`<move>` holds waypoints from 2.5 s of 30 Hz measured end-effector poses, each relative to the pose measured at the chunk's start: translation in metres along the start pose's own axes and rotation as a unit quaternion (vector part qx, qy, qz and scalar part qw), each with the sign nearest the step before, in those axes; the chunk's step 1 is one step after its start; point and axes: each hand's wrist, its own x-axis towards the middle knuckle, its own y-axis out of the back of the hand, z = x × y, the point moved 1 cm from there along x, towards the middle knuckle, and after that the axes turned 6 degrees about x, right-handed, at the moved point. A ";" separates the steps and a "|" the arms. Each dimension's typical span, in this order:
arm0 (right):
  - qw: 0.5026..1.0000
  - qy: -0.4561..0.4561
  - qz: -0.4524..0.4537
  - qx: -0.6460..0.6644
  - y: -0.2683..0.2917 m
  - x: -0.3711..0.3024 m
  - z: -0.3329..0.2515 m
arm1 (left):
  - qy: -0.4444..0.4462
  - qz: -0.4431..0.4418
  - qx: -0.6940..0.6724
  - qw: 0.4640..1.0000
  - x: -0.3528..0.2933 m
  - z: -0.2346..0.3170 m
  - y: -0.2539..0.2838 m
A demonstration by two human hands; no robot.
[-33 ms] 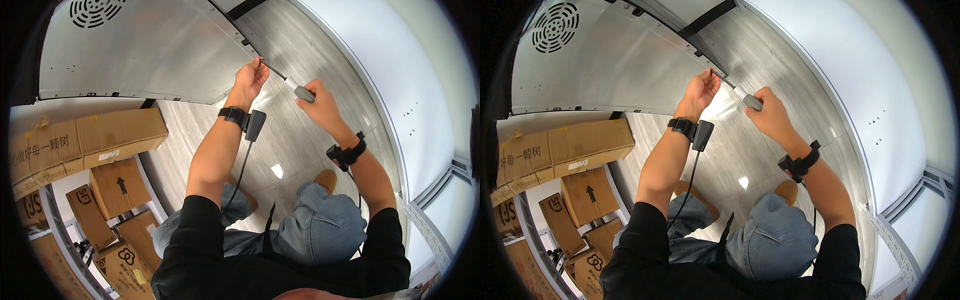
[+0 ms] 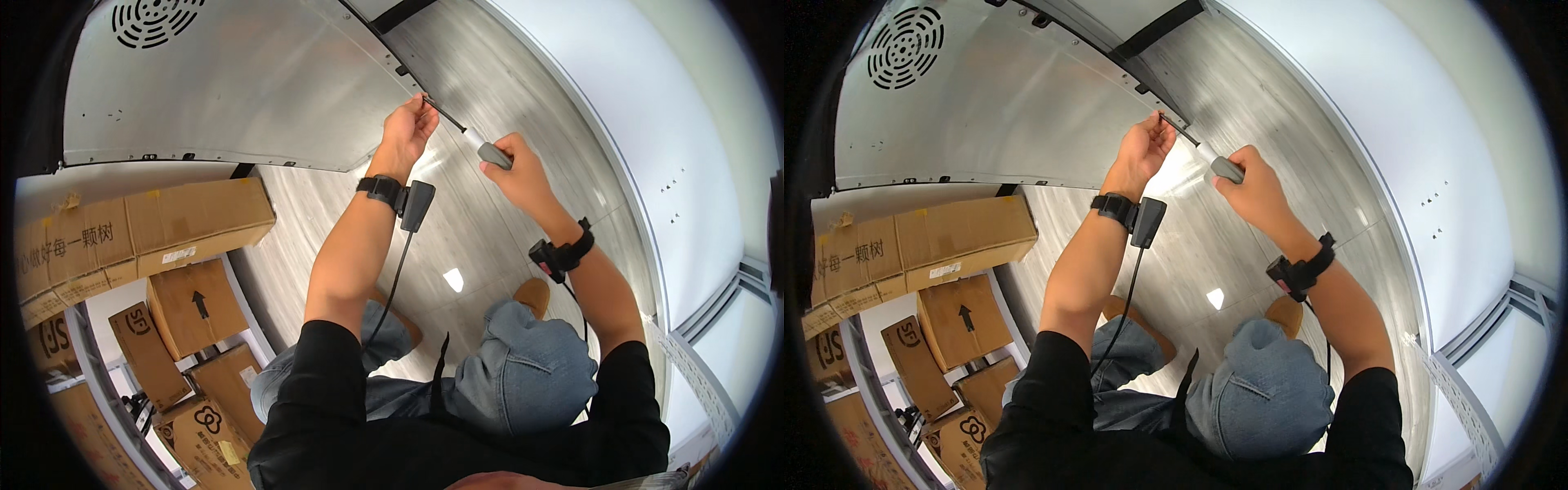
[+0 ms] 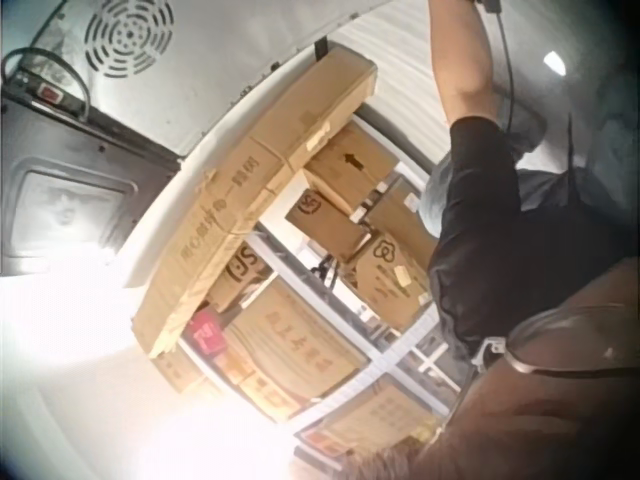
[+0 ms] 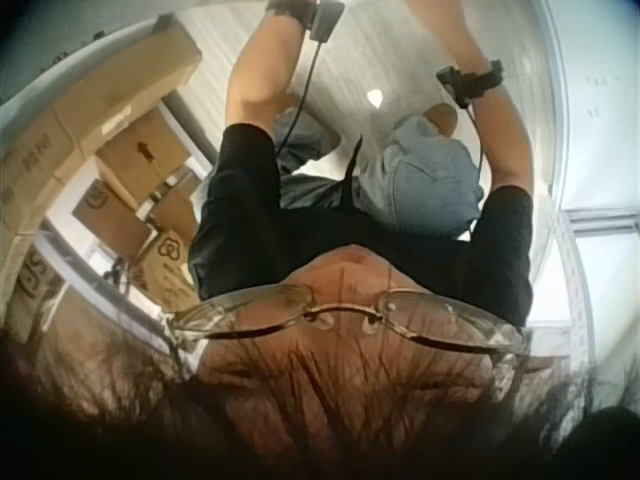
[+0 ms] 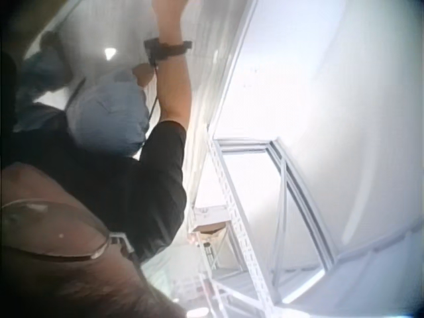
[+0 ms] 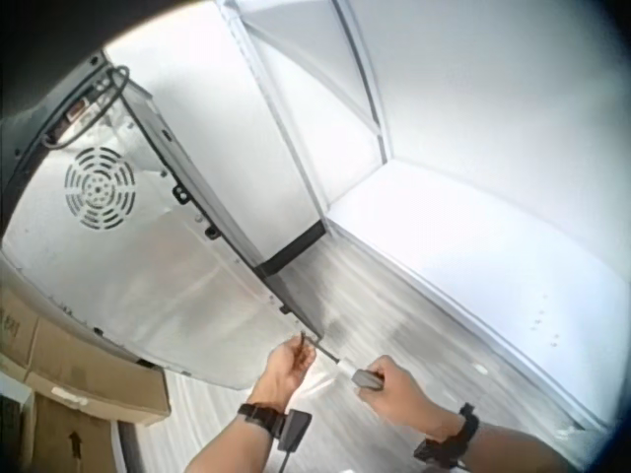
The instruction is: The person uses a screwdriver to tighten screws on the back panel of a silver electronic device. They repeatedly pick up screws from a nearby white shelf and secure them into the device's casing.
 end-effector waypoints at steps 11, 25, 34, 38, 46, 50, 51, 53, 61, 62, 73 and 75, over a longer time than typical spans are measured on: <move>0.980 -0.099 -0.068 0.161 -0.046 0.022 -0.033 | -0.103 0.011 0.011 0.995 0.004 0.049 -0.010; 0.958 -0.110 -0.092 0.248 -0.052 0.030 -0.041 | -0.108 0.021 0.019 0.994 0.011 0.059 -0.009; 0.908 -0.169 -0.123 0.364 -0.053 0.030 -0.045 | -0.090 -0.065 0.107 0.988 -0.006 0.062 -0.011; 0.869 -0.198 -0.129 0.436 -0.058 0.027 -0.040 | -0.084 -0.022 0.155 0.984 -0.005 0.066 -0.012; 0.916 -0.179 -0.080 0.350 -0.063 0.018 -0.042 | -0.092 -0.006 0.182 0.979 0.005 0.064 -0.011; 0.847 -0.221 -0.131 0.465 -0.058 0.018 -0.046 | -0.087 -0.058 0.192 0.976 -0.010 0.065 -0.015; 0.832 -0.225 -0.152 0.484 -0.057 0.020 -0.042 | -0.083 -0.070 0.190 0.976 -0.015 0.065 -0.017; 0.806 -0.232 -0.185 0.511 -0.055 0.019 -0.040 | -0.085 -0.072 0.197 0.974 -0.018 0.065 -0.017; 0.925 -0.158 -0.046 0.344 -0.060 0.015 -0.038 | -0.103 0.000 0.220 0.970 -0.009 0.058 -0.020; 0.908 -0.173 -0.054 0.377 -0.059 0.016 -0.038 | -0.103 0.002 0.210 0.972 -0.009 0.057 -0.021; 0.811 -0.257 -0.145 0.506 -0.040 0.027 -0.032 | -0.071 0.020 0.070 0.995 -0.002 0.063 -0.035; 0.820 -0.254 -0.158 0.489 -0.038 0.025 -0.034 | -0.074 0.032 0.066 0.995 0.003 0.062 -0.033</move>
